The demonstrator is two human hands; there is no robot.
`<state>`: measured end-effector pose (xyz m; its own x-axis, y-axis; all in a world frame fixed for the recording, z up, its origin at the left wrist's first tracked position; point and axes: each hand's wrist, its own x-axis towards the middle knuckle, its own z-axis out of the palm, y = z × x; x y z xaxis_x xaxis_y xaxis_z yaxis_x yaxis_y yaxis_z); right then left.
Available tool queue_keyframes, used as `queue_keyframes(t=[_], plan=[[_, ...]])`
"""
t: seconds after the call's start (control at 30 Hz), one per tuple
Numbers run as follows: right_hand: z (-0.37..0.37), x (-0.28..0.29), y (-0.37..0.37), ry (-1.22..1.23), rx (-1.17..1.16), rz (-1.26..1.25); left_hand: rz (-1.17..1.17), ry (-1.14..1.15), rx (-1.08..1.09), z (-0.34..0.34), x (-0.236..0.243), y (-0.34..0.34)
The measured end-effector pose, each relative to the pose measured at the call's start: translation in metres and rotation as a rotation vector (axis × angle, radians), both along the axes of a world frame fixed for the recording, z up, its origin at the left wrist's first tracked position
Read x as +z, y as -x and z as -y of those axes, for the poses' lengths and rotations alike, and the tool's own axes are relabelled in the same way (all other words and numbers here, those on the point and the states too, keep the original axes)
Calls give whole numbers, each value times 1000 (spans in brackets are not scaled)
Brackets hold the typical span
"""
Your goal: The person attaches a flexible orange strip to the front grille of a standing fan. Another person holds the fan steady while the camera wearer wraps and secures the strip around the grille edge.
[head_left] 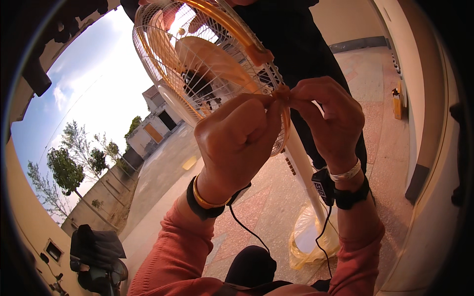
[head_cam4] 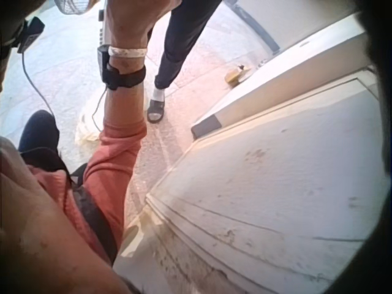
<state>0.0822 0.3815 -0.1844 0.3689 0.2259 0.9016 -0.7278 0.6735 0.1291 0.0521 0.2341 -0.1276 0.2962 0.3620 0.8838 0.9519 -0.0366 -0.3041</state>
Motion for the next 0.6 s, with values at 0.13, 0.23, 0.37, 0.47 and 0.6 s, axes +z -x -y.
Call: queue_keyframes(t=[0.13,0.23,0.37,0.47,0.6], plan=[[0,0,-2,-41,-108,-27,24,29,-24,3,-1,1],[-1,3,-5,-78,-195,-59,34,31,-73,2,0,2],[-6,8,-6,-139,-268,-79,24,54,-43,5,2,3],[-10,9,-7,-170,-268,-74,35,60,-110,3,3,4],[-15,16,-10,-254,-329,-79,68,81,-118,5,5,1]])
